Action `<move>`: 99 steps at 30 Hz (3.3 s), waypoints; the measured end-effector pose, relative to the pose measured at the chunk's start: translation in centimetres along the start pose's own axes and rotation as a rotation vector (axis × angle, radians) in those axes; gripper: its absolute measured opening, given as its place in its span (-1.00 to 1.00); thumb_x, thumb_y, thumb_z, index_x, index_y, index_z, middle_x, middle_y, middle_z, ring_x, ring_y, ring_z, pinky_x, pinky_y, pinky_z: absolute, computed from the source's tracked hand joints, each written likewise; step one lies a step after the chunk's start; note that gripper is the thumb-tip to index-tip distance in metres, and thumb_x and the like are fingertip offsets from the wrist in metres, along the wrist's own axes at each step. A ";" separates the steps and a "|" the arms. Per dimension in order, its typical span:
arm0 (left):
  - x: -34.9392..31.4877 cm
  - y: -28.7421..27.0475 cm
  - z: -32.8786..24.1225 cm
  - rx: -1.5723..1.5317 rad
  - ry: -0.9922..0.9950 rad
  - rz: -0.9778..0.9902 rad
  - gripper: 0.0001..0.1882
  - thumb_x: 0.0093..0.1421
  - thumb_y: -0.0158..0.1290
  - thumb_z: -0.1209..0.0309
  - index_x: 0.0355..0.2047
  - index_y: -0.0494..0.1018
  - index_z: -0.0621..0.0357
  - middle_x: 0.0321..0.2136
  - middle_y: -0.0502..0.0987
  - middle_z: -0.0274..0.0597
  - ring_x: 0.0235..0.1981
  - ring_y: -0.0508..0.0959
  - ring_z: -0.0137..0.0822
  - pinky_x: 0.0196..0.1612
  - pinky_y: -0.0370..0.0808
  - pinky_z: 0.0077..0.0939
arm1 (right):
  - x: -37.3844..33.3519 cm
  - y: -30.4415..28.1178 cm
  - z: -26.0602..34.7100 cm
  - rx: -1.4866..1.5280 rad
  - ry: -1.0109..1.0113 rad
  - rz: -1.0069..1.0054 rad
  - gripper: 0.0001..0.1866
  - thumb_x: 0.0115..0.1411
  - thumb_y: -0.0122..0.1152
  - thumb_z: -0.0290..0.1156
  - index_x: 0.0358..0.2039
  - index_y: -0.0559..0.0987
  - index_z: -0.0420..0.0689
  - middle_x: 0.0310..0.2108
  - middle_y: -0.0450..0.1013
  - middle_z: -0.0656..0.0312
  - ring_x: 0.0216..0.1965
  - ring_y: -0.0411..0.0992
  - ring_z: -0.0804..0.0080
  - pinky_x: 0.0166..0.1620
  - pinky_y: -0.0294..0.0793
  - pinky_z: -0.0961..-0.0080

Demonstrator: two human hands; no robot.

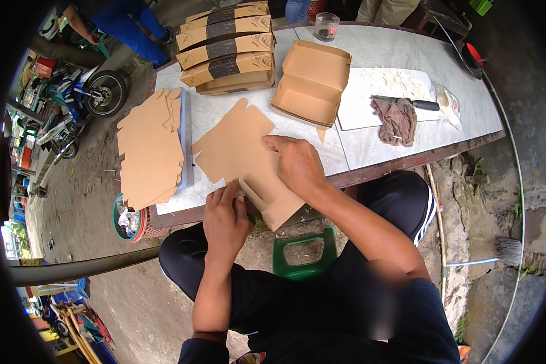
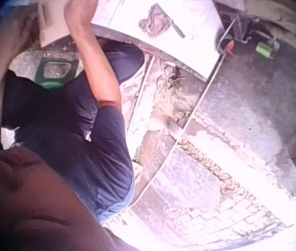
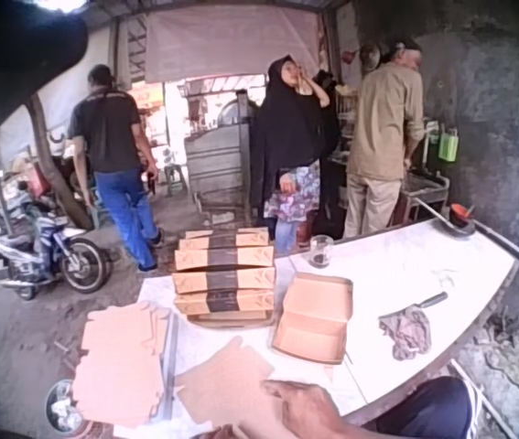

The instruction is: The person folds a flat cardboard sheet into a small box by creasing and tucking flaps. They handle one box at a time, folding edges and securing tabs to form the final shape.

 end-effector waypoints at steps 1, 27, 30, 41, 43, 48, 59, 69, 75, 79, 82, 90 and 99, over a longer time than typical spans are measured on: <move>0.1 -0.3 0.4 -0.004 -0.011 -0.010 -0.58 0.30 0.13 0.49 0.15 0.52 0.40 0.07 0.57 0.18 0.14 0.52 0.16 0.22 0.49 -0.05 | 0.1 -0.2 0.3 0.004 -0.007 0.039 -0.42 0.04 0.10 -0.83 0.10 0.65 -0.20 -0.06 0.66 -0.10 -0.03 0.65 -0.06 0.07 0.65 0.19; 1.8 -0.4 4.2 -0.574 -0.265 -0.197 -0.44 0.04 0.22 0.85 0.08 0.63 0.22 -0.14 0.62 -0.11 -0.19 0.65 -0.28 -0.11 0.69 -0.50 | 0.1 -2.0 1.1 -0.138 -0.301 0.339 -0.24 0.01 0.20 -0.71 0.32 0.44 -0.28 0.00 0.58 -0.13 0.03 0.51 -0.09 0.19 0.50 0.16; 1.9 -0.6 4.2 -0.517 -0.241 -0.273 -0.51 0.13 0.20 0.85 0.03 0.66 0.16 -0.15 0.67 -0.14 -0.21 0.67 -0.41 -0.12 0.69 -0.53 | -0.1 -2.2 1.4 -0.133 -0.316 0.343 -0.26 0.04 0.18 -0.69 0.33 0.43 -0.29 0.05 0.58 -0.10 0.01 0.51 -0.05 0.19 0.50 0.17; 4.9 -1.3 3.4 -0.250 0.226 0.166 -0.67 0.05 0.36 0.67 -0.15 0.74 0.15 -0.33 0.71 -0.09 -0.31 0.67 -0.22 -0.21 0.59 -0.36 | -1.7 -4.2 1.5 -0.208 -0.248 0.412 -0.26 0.07 0.18 -0.69 0.36 0.41 -0.28 0.13 0.57 -0.04 0.08 0.52 -0.02 0.18 0.53 0.21; 5.3 -0.9 2.8 -0.318 0.164 0.202 -0.62 0.05 0.36 0.67 -0.09 0.73 0.12 -0.37 0.67 -0.16 -0.38 0.60 -0.24 -0.23 0.55 -0.35 | -1.8 -4.5 1.5 -0.187 -0.216 0.432 -0.25 0.06 0.18 -0.71 0.36 0.41 -0.28 0.12 0.57 -0.05 0.08 0.52 -0.03 0.18 0.53 0.20; 5.1 0.7 2.7 -0.329 0.013 0.191 -0.54 0.05 0.39 0.66 -0.01 0.70 0.09 -0.25 0.60 -0.21 -0.32 0.55 -0.26 -0.19 0.53 -0.36 | -1.9 -5.1 1.5 -0.155 -0.228 0.424 -0.23 0.02 0.19 -0.74 0.34 0.43 -0.30 0.10 0.57 -0.06 0.09 0.51 -0.04 0.18 0.54 0.19; 1.9 4.7 1.4 0.506 0.096 0.041 -0.32 0.56 -0.16 -0.02 0.59 0.10 -0.14 0.61 -0.10 0.12 0.61 -0.11 0.19 0.54 -0.12 0.28 | -2.1 -4.6 0.9 -0.179 -0.249 0.412 -0.23 0.01 0.25 -0.67 0.33 0.44 -0.29 0.06 0.59 -0.07 0.05 0.52 0.00 0.16 0.56 0.21; 2.4 3.8 1.2 0.393 0.131 -0.003 -0.31 0.50 0.00 0.02 0.54 0.20 -0.07 0.51 0.08 0.26 0.52 0.09 0.30 0.47 0.06 0.27 | 0.9 -3.4 -1.3 0.070 0.176 0.264 -0.39 0.26 0.39 -0.28 0.27 0.51 -0.24 -0.08 0.58 -0.05 0.06 0.57 0.00 0.10 0.58 0.24; 2.0 0.9 2.3 0.103 -0.188 -0.148 -0.27 0.25 0.37 0.14 0.32 0.42 0.24 0.28 0.30 0.39 0.25 0.34 0.30 0.28 0.34 0.09 | 2.4 -1.5 -1.3 -0.191 0.152 0.097 -0.38 0.19 0.48 -0.16 0.18 0.59 -0.24 -0.01 0.57 -0.02 0.10 0.53 0.02 0.22 0.48 0.17; 1.5 0.7 3.1 -0.122 -0.234 -0.178 -0.27 0.23 0.39 0.32 0.34 0.40 0.35 0.21 0.42 0.32 0.19 0.46 0.15 0.20 0.48 -0.07 | 3.1 -0.9 -1.9 -0.159 0.221 0.141 -0.42 0.13 0.53 -0.17 0.10 0.63 -0.21 -0.07 0.58 -0.02 0.06 0.54 0.02 0.17 0.50 0.16; 1.9 0.4 3.3 -0.434 -0.365 -0.177 -0.27 0.27 0.35 0.48 0.38 0.33 0.46 0.19 0.50 0.22 0.19 0.52 -0.05 0.22 0.54 -0.24 | 3.1 -1.2 -1.9 -0.114 0.252 0.120 -0.50 0.10 0.56 -0.25 0.02 0.66 -0.19 -0.13 0.59 -0.01 0.02 0.55 0.00 0.09 0.54 0.15; 2.5 0.8 3.0 -0.929 -0.330 -0.305 -0.46 0.39 0.14 0.67 0.35 0.34 0.51 0.24 0.51 0.14 0.23 0.56 -0.21 0.26 0.55 -0.39 | 2.5 -1.6 -0.5 -0.121 0.113 0.008 -0.55 0.10 0.43 -0.60 0.05 0.68 -0.24 -0.12 0.52 -0.07 -0.17 0.58 -0.09 0.04 0.58 0.09; 3.3 1.1 0.0 -0.293 0.101 -0.247 -0.50 0.44 0.05 0.50 0.34 0.39 0.43 0.28 0.44 0.39 0.33 0.42 0.24 0.39 0.35 -0.09 | 1.9 0.5 -0.6 -0.321 -0.122 0.145 -0.54 0.37 0.05 -0.52 0.23 0.47 -0.48 -0.03 0.42 -0.13 -0.05 0.53 -0.08 0.01 0.64 0.12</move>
Point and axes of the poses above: each hand's wrist, its own x-axis towards the middle knuckle, its own y-axis out of the palm, z = x × y, the point moved 3 cm from there along x, towards the middle knuckle
